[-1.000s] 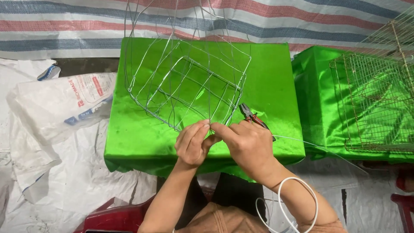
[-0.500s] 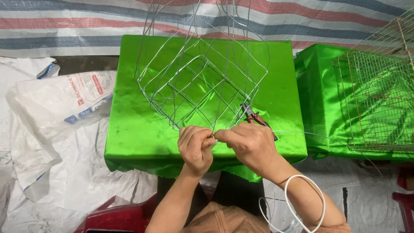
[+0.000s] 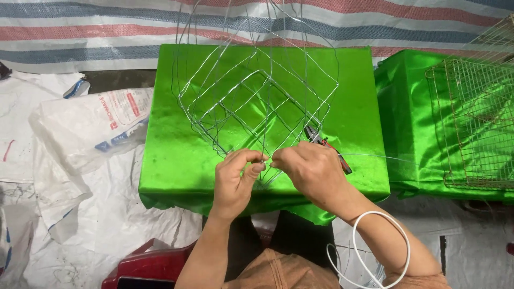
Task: Assembling and adjusting a wire cage structure using pliers and hands to ensure proper alignment.
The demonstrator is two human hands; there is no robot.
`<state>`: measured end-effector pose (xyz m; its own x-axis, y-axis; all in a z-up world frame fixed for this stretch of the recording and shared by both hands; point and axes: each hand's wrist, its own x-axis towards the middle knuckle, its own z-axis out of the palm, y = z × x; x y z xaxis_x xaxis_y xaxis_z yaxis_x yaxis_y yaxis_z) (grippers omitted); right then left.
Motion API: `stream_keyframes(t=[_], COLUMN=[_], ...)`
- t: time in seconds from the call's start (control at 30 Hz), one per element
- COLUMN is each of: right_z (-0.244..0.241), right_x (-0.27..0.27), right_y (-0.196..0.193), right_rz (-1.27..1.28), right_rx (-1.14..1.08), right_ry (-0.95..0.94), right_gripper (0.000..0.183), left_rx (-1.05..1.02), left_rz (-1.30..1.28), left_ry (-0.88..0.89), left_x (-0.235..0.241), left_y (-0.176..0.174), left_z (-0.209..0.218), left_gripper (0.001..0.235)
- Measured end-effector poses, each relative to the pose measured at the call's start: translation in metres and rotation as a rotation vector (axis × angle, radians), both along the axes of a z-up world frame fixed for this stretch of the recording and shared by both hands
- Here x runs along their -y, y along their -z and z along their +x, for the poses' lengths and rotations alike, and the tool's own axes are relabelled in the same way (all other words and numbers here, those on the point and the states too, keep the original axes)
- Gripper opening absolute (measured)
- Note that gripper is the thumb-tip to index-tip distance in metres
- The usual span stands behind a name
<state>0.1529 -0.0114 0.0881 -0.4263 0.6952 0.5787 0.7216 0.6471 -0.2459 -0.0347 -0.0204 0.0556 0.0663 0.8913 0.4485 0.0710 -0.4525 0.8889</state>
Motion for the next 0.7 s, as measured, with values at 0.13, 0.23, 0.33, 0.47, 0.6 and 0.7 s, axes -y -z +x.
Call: stream_keyframes(t=[0.13, 0.23, 0.33, 0.47, 0.6, 0.7], right_z=[-0.001, 0.001, 0.001, 0.002, 0.002, 0.002], right_x=[0.002, 0.005, 0.005, 0.001, -0.001, -0.002], right_y=[-0.001, -0.005, -0.005, -0.007, -0.005, -0.006], right_rz=[0.072, 0.098, 0.095, 0.079, 0.081, 0.050], right_rx=[0.024, 0.045, 0.050, 0.008, -0.014, 0.006], right_ry=[-0.003, 0.000, -0.004, -0.027, -0.041, -0.069], right_gripper=[0.014, 0.016, 0.019, 0.021, 0.026, 0.025], left_rx=[-0.081, -0.066, -0.023, 0.027, 0.087, 0.084], left_rz=[-0.041, -0.047, -0.051, -0.063, -0.111, -0.079], left_ry=[0.027, -0.014, -0.031, 0.007, 0.098, 0.200], left_x=[0.005, 0.006, 0.006, 0.004, 0.002, -0.006], left_y=[0.001, 0.005, 0.005, 0.004, -0.002, 0.013], left_z=[-0.002, 0.004, 0.007, 0.007, 0.002, -0.007], left_gripper=[0.023, 0.024, 0.027, 0.027, 0.025, 0.024])
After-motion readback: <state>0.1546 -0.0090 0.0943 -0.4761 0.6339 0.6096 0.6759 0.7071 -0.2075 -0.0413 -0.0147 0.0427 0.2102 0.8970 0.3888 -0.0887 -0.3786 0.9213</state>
